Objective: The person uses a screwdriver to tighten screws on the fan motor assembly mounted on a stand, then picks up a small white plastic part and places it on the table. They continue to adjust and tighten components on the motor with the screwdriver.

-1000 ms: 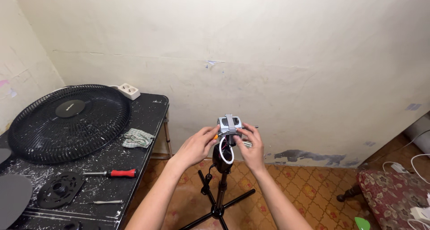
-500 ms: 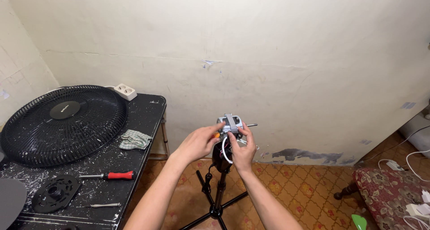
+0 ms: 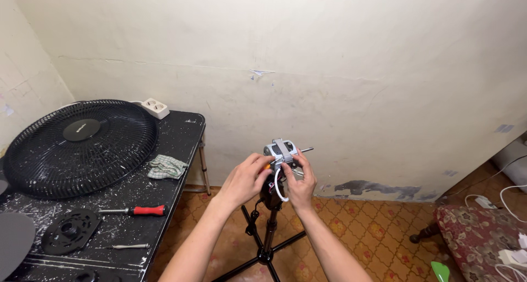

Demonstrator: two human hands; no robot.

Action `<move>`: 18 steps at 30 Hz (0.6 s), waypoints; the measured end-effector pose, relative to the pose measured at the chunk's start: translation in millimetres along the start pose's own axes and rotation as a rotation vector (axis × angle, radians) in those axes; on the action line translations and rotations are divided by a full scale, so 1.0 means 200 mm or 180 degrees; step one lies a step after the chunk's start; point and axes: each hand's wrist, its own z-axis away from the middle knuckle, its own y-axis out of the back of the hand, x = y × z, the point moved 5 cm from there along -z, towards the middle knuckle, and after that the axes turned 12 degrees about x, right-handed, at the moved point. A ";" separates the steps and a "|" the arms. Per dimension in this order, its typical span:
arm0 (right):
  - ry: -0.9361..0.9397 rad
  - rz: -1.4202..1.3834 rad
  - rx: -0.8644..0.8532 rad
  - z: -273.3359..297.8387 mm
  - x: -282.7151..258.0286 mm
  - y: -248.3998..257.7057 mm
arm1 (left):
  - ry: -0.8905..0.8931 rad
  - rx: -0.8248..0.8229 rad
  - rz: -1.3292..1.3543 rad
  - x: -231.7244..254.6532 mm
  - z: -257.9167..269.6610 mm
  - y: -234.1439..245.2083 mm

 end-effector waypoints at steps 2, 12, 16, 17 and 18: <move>-0.0076 0.0003 -0.0023 -0.01 0.01 0.00 | 0.0130 0.0088 0.0027 0.01 0.00 -0.01; -0.0078 0.0032 -0.0393 -0.08 0.05 0.06 | 0.0043 0.0685 0.0041 0.00 -0.08 -0.13; -0.0308 -0.0323 -0.0881 -0.16 0.08 0.07 | 0.0022 0.0710 0.0026 -0.03 -0.10 -0.16; -0.0325 -0.0313 -0.0972 -0.18 0.08 0.07 | 0.0028 0.0691 0.0065 -0.04 -0.09 -0.17; -0.0341 -0.0304 -0.1063 -0.20 0.09 0.08 | 0.0033 0.0672 0.0104 -0.04 -0.09 -0.17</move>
